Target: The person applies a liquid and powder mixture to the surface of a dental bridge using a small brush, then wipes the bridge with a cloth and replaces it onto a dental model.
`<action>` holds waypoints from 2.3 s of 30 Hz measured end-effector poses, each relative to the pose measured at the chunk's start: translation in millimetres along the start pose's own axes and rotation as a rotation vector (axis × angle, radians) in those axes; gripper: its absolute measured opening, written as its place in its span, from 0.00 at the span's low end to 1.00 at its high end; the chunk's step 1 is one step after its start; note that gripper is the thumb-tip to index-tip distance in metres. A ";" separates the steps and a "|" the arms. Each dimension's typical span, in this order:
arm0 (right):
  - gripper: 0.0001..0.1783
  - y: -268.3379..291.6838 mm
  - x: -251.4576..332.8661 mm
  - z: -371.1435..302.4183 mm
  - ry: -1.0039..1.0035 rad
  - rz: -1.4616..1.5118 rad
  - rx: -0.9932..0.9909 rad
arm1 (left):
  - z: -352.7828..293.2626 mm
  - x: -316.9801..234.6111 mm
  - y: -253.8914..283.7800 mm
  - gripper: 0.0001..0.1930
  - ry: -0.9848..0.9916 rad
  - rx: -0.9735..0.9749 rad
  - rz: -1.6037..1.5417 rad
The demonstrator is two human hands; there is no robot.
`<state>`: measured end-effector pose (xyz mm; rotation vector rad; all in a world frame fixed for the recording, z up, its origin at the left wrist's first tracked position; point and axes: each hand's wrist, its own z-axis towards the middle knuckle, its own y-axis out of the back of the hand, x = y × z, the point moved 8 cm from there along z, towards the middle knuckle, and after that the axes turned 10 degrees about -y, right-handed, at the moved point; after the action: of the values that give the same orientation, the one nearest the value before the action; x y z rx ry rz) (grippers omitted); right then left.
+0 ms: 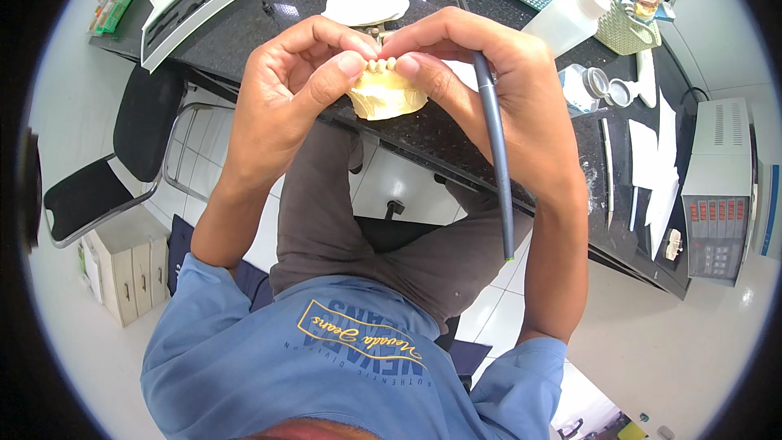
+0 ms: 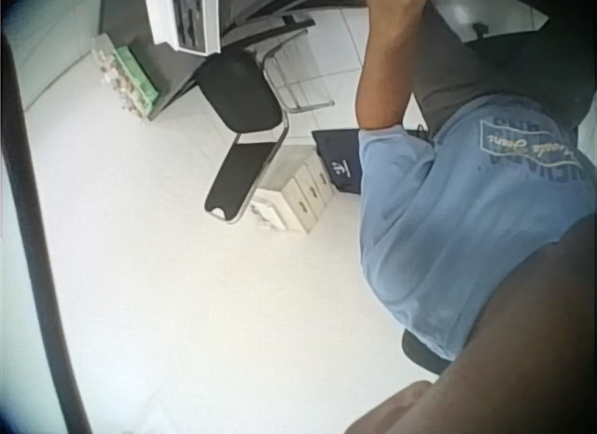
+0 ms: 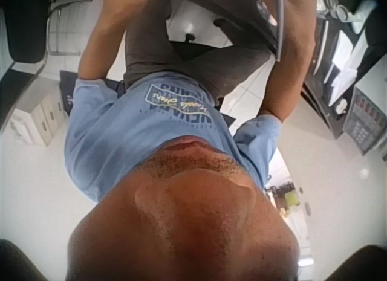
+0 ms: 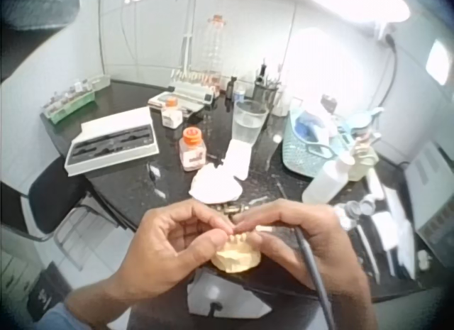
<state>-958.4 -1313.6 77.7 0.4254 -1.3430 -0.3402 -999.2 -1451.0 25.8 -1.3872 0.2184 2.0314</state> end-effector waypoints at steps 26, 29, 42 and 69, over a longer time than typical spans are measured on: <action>0.07 1.1 -4.0 2.3 0.041 0.036 -0.037 | 0.9 2.1 -0.2 0.09 -0.053 -0.028 0.010; 0.07 0.3 -5.1 1.7 0.022 0.042 -0.035 | 0.2 0.9 -0.5 0.09 -0.051 -0.043 0.012; 0.06 1.1 -4.4 2.4 0.052 0.016 -0.033 | -2.0 2.2 -0.1 0.09 -0.082 -0.073 -0.020; 0.05 39.7 -26.8 -63.9 -0.034 -0.624 -0.531 | -54.4 -13.6 61.6 0.15 -0.318 -0.482 0.252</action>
<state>-901.2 -1259.8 63.0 0.3798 -1.0701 -1.1939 -991.4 -1530.2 1.2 -1.3289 -0.2669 2.5998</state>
